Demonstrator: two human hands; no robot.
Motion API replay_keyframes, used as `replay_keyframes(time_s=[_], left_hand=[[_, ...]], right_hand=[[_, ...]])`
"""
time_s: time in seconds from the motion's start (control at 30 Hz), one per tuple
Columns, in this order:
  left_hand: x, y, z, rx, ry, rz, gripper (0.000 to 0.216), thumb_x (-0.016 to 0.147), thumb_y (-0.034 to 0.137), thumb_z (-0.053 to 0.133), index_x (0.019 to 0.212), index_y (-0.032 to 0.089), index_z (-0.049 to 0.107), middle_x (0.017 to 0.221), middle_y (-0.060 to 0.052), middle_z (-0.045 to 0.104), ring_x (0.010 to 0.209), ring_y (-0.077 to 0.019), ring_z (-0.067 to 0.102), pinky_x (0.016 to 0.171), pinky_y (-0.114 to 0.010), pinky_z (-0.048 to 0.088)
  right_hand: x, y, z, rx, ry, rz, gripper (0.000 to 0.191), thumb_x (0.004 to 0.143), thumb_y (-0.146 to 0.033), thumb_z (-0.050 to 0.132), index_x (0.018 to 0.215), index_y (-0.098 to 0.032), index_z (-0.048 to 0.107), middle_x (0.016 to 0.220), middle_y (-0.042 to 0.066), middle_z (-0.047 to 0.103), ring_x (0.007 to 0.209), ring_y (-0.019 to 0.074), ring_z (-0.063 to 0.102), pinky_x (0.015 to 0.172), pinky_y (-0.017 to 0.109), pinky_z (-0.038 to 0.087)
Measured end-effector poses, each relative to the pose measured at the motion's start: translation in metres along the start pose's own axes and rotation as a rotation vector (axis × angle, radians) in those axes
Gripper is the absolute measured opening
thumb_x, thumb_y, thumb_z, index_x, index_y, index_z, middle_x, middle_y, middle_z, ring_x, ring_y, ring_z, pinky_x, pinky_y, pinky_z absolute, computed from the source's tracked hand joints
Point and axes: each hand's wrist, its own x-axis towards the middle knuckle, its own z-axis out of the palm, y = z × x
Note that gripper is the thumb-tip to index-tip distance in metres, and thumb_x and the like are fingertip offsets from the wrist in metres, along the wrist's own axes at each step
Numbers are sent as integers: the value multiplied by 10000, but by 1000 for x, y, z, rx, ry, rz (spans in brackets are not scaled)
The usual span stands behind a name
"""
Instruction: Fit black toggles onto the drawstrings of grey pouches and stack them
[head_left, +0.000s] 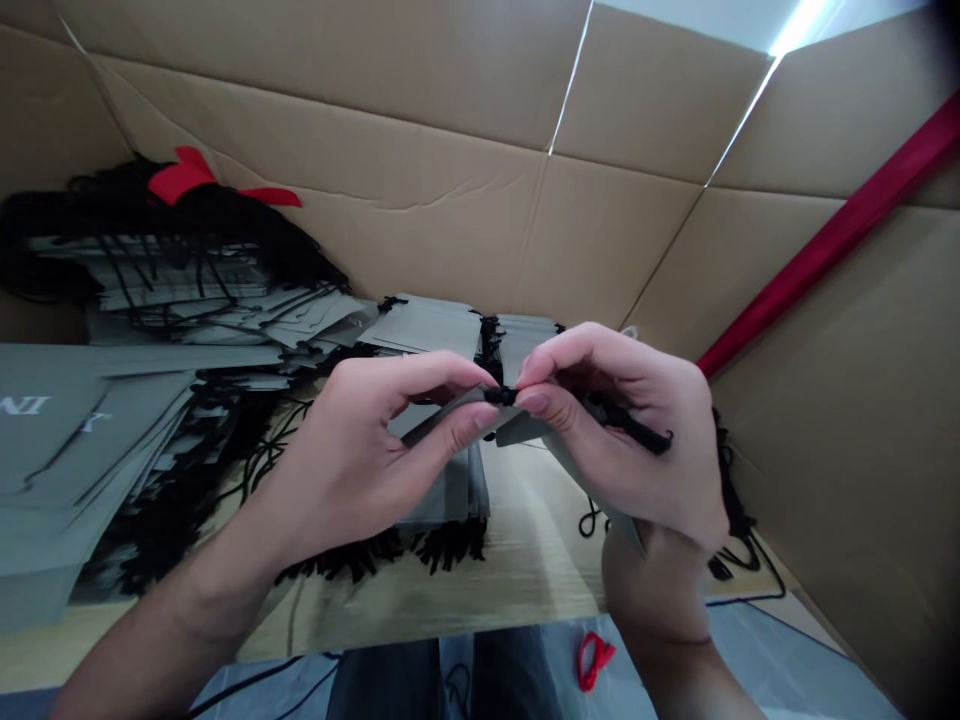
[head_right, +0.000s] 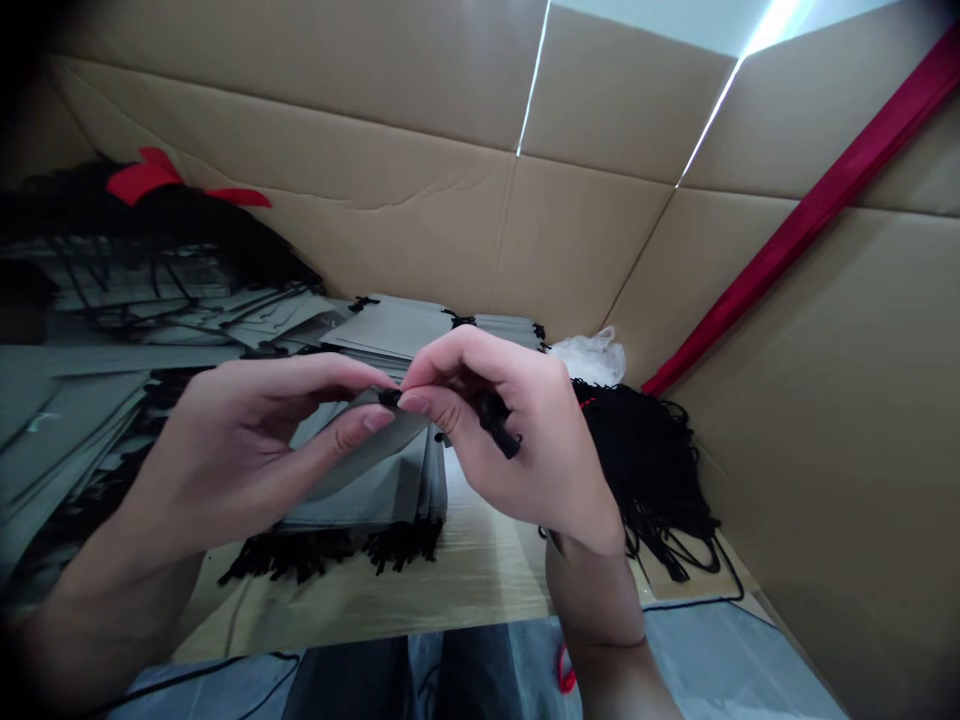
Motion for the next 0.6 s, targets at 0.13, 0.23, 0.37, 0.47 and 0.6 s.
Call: replay_keyframes(time_s=[0.13,0.23,0.37,0.47,0.6], left_hand=[[-1,1,-3,110,47,70,65,1051,222,801,1097,265,815,959,60,850,780,-73,733,721,-204,537],[-1,3,-3,133,58,94,48,1035,225,813,1070,258,811,910,56,838,727,-85,720,678,-226,522],[0,5,-3,168,45,97,46,1034,231,801,1066,262,814,872,55,833,656,-94,696,633,-246,510],[1,5,-2,179,55,107,26,1036,246,805,1057,257,817,872,49,842,650,-96,705,611,-243,504],[1,5,-1,162,58,90,29,1046,265,800,1063,271,823,944,33,871,718,-124,762,664,-261,549]], right_hand=[[0,0,0,4,11,14,127,1071,-217,802,953,-244,760,853,-26,734,717,113,628,621,259,501],[0,1,-1,-5,37,32,151,1064,-183,792,929,-237,752,866,-12,744,745,129,648,635,266,509],[0,4,-6,64,-34,41,135,1010,-254,898,1001,-236,764,896,1,751,758,146,662,643,279,531],[1,5,-10,175,-97,43,289,943,-329,980,1123,-236,774,906,-5,758,747,145,691,646,276,573],[2,2,-12,147,-85,45,278,940,-249,966,1137,-234,770,928,2,761,739,141,691,585,267,558]])
